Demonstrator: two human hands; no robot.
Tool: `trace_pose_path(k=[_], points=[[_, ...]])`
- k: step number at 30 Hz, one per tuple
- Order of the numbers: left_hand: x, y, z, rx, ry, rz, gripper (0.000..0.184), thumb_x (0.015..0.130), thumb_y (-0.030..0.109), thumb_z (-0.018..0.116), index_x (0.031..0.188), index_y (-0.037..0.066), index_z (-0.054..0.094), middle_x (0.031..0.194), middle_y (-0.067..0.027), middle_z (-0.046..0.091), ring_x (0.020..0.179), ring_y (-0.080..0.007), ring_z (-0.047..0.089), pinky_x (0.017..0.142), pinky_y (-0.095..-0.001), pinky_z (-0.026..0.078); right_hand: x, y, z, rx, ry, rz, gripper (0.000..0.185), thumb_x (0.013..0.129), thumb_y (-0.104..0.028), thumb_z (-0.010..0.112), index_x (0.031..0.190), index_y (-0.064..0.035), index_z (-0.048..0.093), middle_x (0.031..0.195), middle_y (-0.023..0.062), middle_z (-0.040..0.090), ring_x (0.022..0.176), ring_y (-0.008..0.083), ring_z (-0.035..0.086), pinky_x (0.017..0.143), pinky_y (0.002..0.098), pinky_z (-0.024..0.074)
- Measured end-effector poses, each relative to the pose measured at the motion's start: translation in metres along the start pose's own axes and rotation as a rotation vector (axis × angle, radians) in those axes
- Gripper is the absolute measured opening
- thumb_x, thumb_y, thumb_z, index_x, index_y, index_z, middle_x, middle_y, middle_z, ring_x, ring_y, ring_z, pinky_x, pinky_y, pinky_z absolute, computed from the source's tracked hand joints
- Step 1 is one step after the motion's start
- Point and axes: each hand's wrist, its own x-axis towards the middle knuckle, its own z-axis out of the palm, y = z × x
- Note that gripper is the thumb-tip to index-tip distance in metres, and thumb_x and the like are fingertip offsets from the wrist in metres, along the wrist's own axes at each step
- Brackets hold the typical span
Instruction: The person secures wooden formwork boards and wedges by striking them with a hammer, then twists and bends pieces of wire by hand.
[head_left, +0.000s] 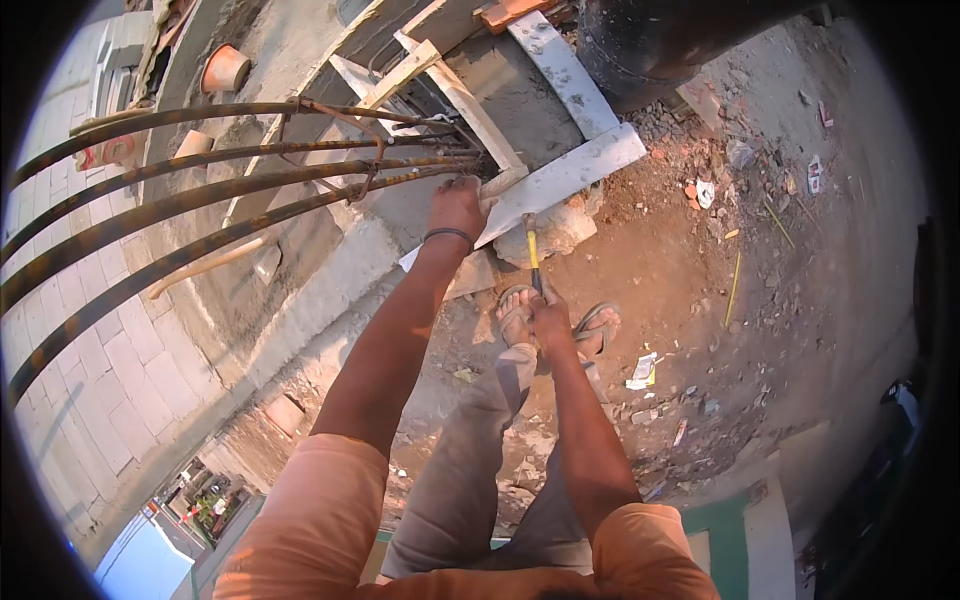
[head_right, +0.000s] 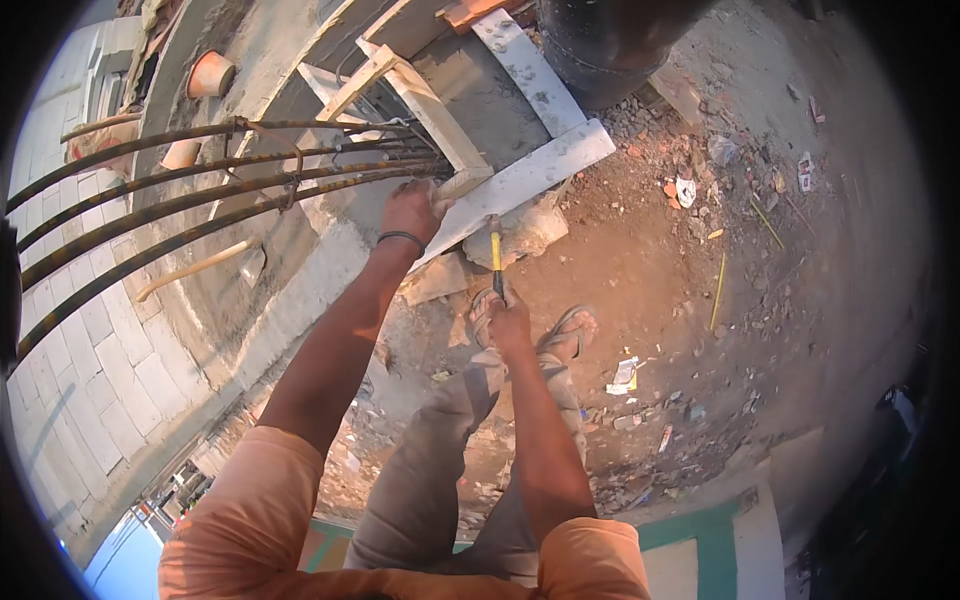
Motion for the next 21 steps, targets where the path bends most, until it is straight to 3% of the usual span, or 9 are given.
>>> trace_pose_path(k=[3, 6, 12, 17, 21], points=[[-0.003, 0.001, -0.004, -0.03, -0.023, -0.055, 0.027, 0.077, 0.03, 0.068, 0.081, 0.004, 0.06, 0.085, -0.0157, 0.062, 0.086, -0.0334, 0.059, 0.079, -0.0416, 0.045, 0.003, 0.007, -0.003, -0.028, 0.032, -0.086, 0.039, 0.091, -0.01, 0.049, 0.129, -0.0031, 0.047, 0.073, -0.0002, 0.052, 0.056, 0.0091, 0.048, 0.05, 0.0253, 0.0421], [0.0, 0.007, -0.01, 0.003, -0.072, -0.076, 0.026, 0.077, 0.03, 0.067, 0.082, 0.005, 0.061, 0.086, -0.0139, 0.063, 0.086, -0.0319, 0.059, 0.078, -0.0413, 0.045, 0.019, 0.016, -0.022, -0.29, -0.028, -0.092, 0.043, 0.09, -0.012, 0.05, 0.132, -0.0025, 0.046, 0.077, 0.0025, 0.055, 0.061, 0.0102, 0.051, 0.056, 0.0257, 0.0443], [0.0, 0.007, -0.01, -0.024, -0.065, -0.093, 0.022, 0.077, 0.027, 0.066, 0.081, 0.005, 0.061, 0.083, -0.0153, 0.062, 0.084, -0.0335, 0.059, 0.077, -0.0433, 0.046, 0.036, 0.031, -0.033, -0.243, -0.023, -0.096, 0.048, 0.09, -0.015, 0.051, 0.135, -0.0018, 0.041, 0.09, 0.0093, 0.061, 0.076, 0.0129, 0.055, 0.07, 0.0265, 0.0449], [-0.007, 0.007, -0.005, -0.027, -0.004, -0.107, 0.023, 0.078, 0.028, 0.065, 0.081, 0.006, 0.061, 0.084, -0.0157, 0.062, 0.084, -0.0338, 0.059, 0.078, -0.0434, 0.046, 0.05, 0.047, -0.04, -0.342, -0.016, -0.143, 0.05, 0.091, -0.017, 0.05, 0.136, 0.0004, 0.038, 0.114, 0.0188, 0.059, 0.101, 0.022, 0.056, 0.089, 0.03, 0.0413], [-0.01, 0.017, -0.014, -0.052, -0.024, -0.178, 0.023, 0.08, 0.03, 0.063, 0.084, 0.007, 0.064, 0.088, -0.0151, 0.063, 0.087, -0.033, 0.059, 0.079, -0.0429, 0.046, 0.052, 0.051, -0.041, -0.342, -0.022, -0.157, 0.051, 0.091, -0.017, 0.051, 0.137, 0.0004, 0.037, 0.123, 0.0214, 0.055, 0.113, 0.026, 0.053, 0.096, 0.0313, 0.0376]])
